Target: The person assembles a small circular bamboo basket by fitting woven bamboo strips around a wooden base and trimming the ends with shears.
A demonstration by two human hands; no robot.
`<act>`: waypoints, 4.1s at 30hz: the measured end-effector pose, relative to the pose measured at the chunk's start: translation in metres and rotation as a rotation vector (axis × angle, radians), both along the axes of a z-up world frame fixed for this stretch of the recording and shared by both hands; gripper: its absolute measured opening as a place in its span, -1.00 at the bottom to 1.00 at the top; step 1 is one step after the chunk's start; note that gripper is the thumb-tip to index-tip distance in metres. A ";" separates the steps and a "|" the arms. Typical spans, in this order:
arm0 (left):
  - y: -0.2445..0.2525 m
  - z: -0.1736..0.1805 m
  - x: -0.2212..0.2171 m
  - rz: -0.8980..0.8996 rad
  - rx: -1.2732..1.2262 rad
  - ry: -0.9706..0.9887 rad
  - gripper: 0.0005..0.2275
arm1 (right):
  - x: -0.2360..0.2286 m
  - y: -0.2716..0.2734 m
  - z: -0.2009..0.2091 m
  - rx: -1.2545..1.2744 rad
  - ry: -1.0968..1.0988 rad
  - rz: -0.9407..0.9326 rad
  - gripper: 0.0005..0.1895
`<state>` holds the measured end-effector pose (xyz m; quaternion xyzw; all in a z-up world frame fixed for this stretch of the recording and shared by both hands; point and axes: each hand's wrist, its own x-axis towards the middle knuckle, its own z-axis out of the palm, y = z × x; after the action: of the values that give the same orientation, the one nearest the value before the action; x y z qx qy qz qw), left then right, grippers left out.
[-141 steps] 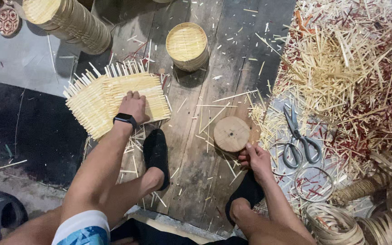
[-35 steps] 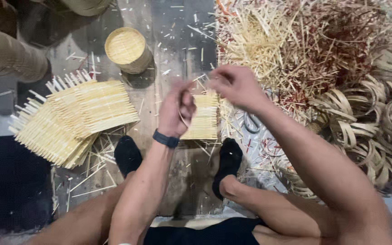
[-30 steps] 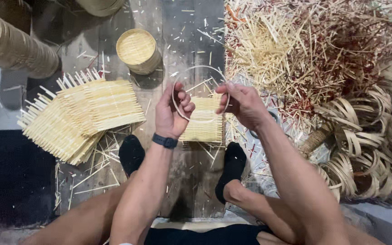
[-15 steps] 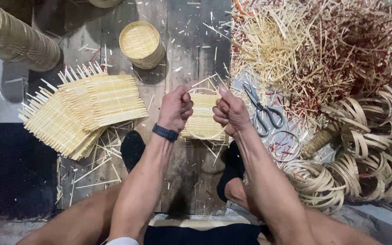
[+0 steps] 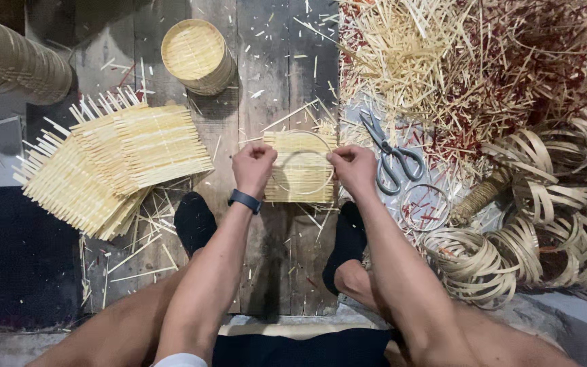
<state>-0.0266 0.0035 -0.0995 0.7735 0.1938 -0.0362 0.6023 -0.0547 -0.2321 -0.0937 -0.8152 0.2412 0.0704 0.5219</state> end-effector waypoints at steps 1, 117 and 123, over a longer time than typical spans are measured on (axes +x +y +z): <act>0.003 -0.009 -0.005 -0.061 0.220 -0.082 -0.87 | -0.001 0.001 -0.008 -0.080 0.004 0.016 -0.79; -0.034 -0.096 0.067 -0.600 0.081 0.187 -0.70 | -0.027 0.029 -0.076 -0.057 -0.060 -0.326 -0.73; -0.034 -0.108 0.068 -0.542 -0.042 0.162 -0.74 | -0.010 0.024 -0.101 0.057 0.014 -0.289 -0.65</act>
<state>0.0414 -0.0304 -0.2074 0.7791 0.0265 -0.2617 0.5691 -0.0651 -0.2077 -0.1949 -0.7564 0.3574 0.0069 0.5478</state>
